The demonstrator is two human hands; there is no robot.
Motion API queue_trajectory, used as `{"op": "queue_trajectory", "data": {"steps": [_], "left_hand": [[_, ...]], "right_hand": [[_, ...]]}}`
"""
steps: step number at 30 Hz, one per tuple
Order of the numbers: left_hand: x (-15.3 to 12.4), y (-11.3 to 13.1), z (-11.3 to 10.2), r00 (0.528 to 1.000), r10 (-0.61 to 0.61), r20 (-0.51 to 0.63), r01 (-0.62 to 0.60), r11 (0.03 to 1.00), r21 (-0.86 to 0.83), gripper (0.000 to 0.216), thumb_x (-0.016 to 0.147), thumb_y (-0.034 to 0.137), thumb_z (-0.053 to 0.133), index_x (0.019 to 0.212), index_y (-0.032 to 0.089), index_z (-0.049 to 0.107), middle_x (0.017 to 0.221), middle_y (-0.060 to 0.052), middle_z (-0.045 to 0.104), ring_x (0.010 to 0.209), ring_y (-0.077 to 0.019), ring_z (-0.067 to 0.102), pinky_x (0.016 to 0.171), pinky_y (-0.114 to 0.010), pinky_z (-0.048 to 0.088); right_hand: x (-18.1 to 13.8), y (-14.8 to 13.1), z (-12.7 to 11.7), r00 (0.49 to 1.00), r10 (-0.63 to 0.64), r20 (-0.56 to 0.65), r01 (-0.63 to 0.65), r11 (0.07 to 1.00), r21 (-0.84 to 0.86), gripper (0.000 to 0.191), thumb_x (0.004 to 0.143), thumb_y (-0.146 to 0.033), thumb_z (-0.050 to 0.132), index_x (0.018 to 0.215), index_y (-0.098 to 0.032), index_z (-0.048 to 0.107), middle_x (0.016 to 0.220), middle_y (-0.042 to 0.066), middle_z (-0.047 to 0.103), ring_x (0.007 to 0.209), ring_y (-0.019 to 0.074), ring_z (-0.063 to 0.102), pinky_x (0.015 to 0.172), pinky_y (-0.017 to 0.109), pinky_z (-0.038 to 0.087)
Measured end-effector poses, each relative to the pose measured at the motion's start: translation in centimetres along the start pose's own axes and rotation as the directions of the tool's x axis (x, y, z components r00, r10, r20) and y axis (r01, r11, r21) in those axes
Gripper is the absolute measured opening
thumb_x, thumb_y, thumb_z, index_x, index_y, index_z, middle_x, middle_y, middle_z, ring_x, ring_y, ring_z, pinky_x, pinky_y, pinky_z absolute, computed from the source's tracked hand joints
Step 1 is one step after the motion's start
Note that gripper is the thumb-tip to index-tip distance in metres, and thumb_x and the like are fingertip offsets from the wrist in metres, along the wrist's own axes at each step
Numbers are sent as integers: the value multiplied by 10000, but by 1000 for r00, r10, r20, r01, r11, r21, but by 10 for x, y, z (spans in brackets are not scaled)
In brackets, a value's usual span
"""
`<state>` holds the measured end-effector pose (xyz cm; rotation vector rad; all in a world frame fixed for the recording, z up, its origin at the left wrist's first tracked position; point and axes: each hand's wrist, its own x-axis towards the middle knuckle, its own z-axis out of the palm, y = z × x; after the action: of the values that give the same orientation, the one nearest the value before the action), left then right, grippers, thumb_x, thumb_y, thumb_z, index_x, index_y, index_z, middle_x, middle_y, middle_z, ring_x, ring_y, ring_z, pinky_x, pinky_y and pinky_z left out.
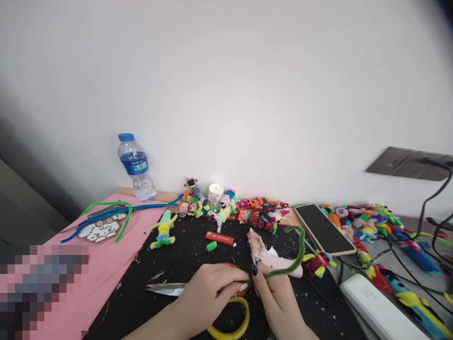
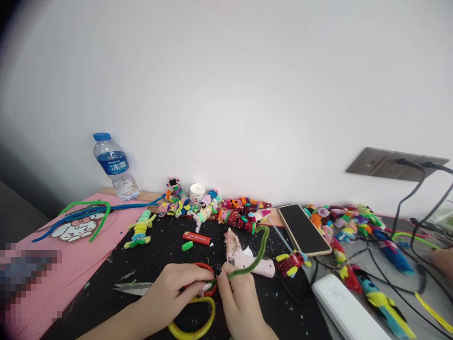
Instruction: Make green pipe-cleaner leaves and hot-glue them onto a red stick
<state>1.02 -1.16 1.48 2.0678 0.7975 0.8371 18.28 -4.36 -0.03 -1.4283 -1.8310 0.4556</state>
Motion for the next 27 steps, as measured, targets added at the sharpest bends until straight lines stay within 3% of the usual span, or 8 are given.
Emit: {"op": "queue_trajectory", "data": {"steps": [4,9,15,19,27], "left_hand": [[2,-2,0,999,42,-7,-41,999,28,165,831,158,549,874,178,708,869,-36,665,786,-127,603,733,-180,439],[1,-1,2,1000,10,18,-11,999,45,85,766,178,638,785,153,718,778,-32,618,695,-112,568,647,-174,426],[1,-1,4,998,-3,66,2,1000,22,97,761,163,639,699,139,710,738,-23,608,679,-102,555,651,-161,416],[2,0,4,995,-65,69,66,998,-12,87,726,182,669,661,132,696,674,-4,570,619,-98,524,579,-171,391],[5,-1,5,957,-250,149,279,934,-223,233,592,255,758,515,111,592,536,50,468,478,-67,405,444,-167,308]], "right_hand": [[0,-1,0,997,-1,73,-1,1000,25,346,925,-298,314,613,-186,415,573,-21,420,543,121,414,530,233,329],[-1,-3,1,992,-21,123,13,998,62,345,928,-291,299,612,-187,390,572,-29,393,538,112,390,515,229,304],[2,-5,0,981,-83,175,55,985,161,314,924,-256,323,624,-187,386,573,-39,383,530,96,380,505,211,303],[1,-6,-2,975,-107,193,72,981,179,288,920,-243,345,652,-182,432,600,-32,409,558,98,393,532,209,325],[3,-13,-5,949,-275,157,227,936,270,226,903,-193,395,689,-186,466,602,-39,435,553,88,418,539,194,340]]}}
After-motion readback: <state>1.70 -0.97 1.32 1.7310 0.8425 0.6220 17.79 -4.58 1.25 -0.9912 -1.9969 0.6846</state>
